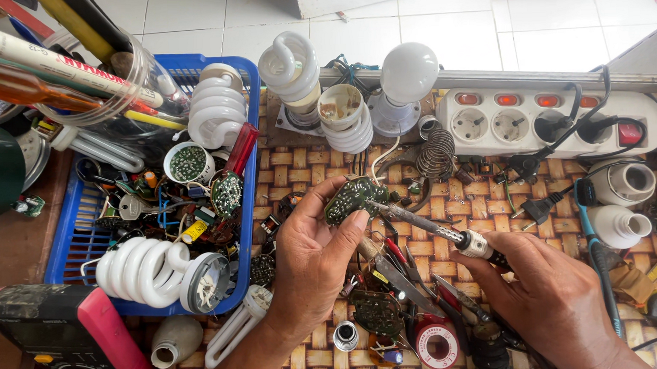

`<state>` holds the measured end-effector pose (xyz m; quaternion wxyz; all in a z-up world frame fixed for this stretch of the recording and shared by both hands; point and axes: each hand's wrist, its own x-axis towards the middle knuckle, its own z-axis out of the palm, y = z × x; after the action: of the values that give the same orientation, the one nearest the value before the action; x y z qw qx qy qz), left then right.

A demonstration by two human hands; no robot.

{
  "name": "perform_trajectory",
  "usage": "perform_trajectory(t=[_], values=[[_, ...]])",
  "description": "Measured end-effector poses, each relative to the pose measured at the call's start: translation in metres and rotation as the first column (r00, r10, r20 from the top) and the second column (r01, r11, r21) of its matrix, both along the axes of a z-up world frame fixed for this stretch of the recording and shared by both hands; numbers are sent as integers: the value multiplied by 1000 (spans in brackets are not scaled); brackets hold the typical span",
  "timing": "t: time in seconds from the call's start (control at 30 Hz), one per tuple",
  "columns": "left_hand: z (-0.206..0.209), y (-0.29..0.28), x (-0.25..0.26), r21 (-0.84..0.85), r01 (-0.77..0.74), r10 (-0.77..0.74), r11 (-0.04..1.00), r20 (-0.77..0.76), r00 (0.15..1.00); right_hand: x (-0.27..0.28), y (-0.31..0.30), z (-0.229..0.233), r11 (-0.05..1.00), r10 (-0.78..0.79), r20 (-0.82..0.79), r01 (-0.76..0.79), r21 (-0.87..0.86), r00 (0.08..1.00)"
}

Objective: The person holds a small green circuit board in the left hand and uses a soldering iron in the right hand to apply heat to multiple points on the board. The person repeatedly touches the soldering iron tip to different components and pads while holding the board steady.

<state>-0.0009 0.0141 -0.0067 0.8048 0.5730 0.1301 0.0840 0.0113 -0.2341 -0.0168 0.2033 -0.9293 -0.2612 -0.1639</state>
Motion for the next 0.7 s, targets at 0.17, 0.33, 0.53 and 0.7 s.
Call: perform_trajectory(t=[0.17,0.33,0.53,0.7], values=[[0,0,2,-16,0,-1,1000,-62,998,1,4,6,1000,-3,-16,2,-26,1000],[-4,-1,4,-1,-35,34,999,-89,995,2,4,5,999,17,-3,-17,-51,1000],[-9,-1,4,36,-60,62,998,-83,995,1,7,2,998,4,21,-3,-61,1000],[-6,-1,5,17,-71,72,997,-117,990,0,2,-7,998,-9,54,13,-63,999]])
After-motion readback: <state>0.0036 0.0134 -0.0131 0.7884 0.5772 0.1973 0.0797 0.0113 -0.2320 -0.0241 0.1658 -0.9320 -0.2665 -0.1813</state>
